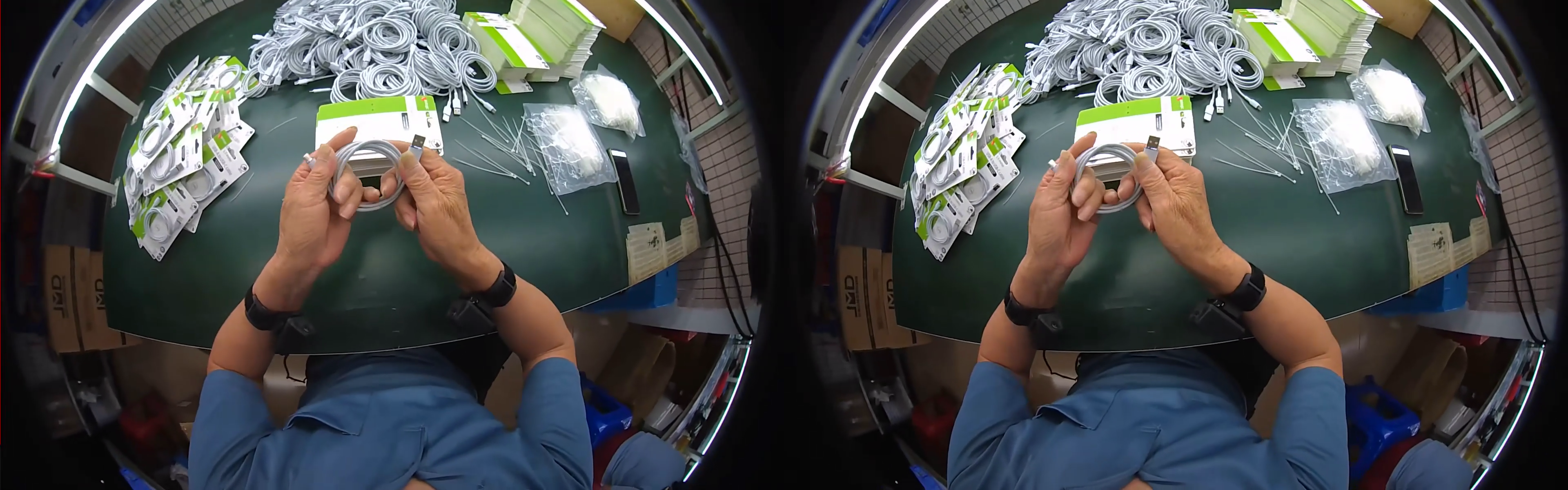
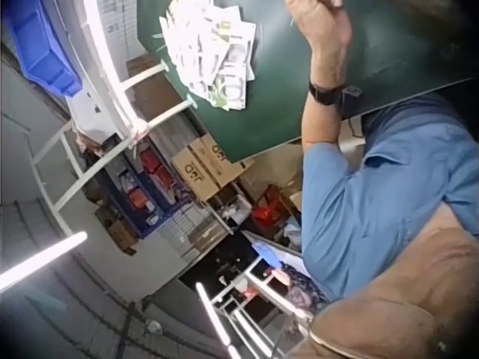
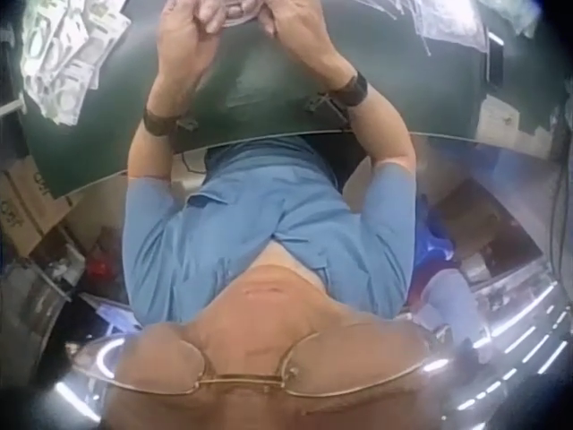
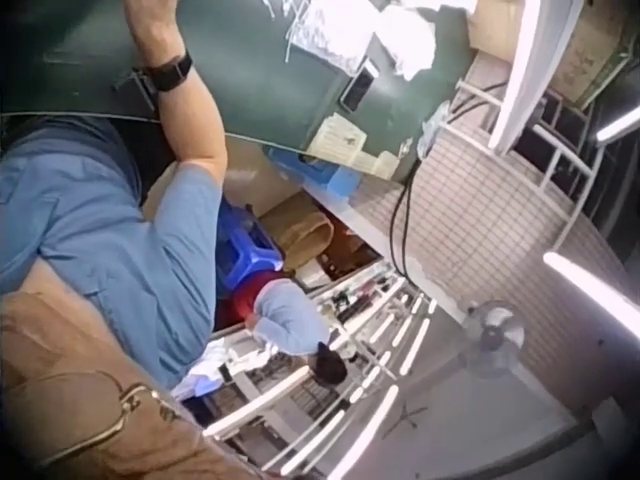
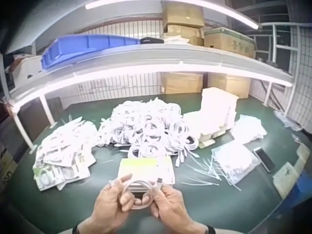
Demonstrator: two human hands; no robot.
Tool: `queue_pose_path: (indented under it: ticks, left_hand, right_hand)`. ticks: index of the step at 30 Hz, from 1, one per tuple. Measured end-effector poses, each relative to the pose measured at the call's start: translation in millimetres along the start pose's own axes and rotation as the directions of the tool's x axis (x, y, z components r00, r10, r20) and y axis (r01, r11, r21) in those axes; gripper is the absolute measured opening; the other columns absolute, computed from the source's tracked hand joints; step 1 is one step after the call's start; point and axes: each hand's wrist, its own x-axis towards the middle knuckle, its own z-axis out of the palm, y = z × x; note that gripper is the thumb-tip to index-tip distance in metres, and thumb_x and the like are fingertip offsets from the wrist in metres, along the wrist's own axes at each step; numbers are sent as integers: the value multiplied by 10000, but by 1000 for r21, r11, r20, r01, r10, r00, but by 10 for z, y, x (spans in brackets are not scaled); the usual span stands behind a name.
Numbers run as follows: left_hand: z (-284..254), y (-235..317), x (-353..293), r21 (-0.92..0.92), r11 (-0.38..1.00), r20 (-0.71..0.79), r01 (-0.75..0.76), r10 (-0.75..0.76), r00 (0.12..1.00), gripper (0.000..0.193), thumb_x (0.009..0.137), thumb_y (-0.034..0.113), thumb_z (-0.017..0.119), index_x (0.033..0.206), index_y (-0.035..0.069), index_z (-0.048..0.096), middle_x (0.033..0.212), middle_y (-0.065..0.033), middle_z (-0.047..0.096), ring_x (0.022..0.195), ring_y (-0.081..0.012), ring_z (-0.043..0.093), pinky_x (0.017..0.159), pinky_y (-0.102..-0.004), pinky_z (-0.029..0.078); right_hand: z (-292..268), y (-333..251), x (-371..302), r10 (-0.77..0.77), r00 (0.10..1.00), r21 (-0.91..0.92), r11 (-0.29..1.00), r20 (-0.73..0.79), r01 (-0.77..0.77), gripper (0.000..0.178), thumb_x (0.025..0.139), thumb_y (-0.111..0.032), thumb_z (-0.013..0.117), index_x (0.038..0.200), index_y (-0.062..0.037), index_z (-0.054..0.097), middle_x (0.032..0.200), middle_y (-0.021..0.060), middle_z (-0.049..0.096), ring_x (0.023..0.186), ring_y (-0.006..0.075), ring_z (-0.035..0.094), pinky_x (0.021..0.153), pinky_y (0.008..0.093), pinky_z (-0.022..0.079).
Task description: The person secures a coiled cable to a cardboard backing by threading a plastic tie through the card and pulling it tight by hand. They then turn the assembly over, thread a second plastic tie through the card, and pull it tight before setting the finished unit aside.
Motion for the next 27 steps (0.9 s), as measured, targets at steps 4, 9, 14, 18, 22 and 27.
queue_pose_path:
  ticks: [4,9,14,18,22,27]
  left_hand:
    - [-74,77,-23,201,979,-27,-12,18,999,440,1131,305,442,1401,-24,554,711,29,462,587,-84,441,691,-310,548]
    - [-254,262,-33,269,962,-35,42,-34,999,463,1131,331,440,1382,-36,571,710,15,508,568,-79,463,648,-286,547]
    - [-386,239,-88,421,889,13,178,-202,979,466,1120,330,466,1364,-49,585,699,15,536,539,-67,481,596,-266,533]
    - [-442,142,-147,417,893,30,167,-198,980,401,1066,221,572,1359,-52,585,712,16,567,543,-67,513,583,-264,532]
    - [-363,-37,-224,421,907,1,32,-36,999,434,960,63,675,1367,-48,571,742,21,576,584,-69,548,600,-266,536]
    - [-159,-87,-245,315,948,-117,-56,98,988,525,861,-51,707,1363,-46,551,788,17,588,654,-80,590,617,-264,528]
  right_hand:
    - [-19,94,35,30,999,42,999,22,-31,372,1125,-289,483,1340,-8,599,894,24,649,542,38,448,490,185,369]
    - [-2,75,0,130,977,-127,986,169,-109,337,1121,-294,493,1234,-13,640,874,13,648,547,30,454,487,190,366]
    - [-134,190,-105,236,938,-373,919,256,-129,320,1117,-297,498,1076,-26,663,838,4,649,561,38,479,505,206,396]
    - [-125,234,-134,226,925,-458,886,305,-66,338,1116,-309,499,1007,-31,658,815,-1,646,573,53,505,529,216,424]
    - [-182,186,-88,238,919,-525,850,314,-40,353,1117,-324,493,998,-29,645,840,6,651,595,66,529,547,222,443]
    - [-122,379,-152,230,956,-279,944,181,-174,369,1122,-344,476,1041,-19,631,904,19,650,629,74,546,559,230,457]
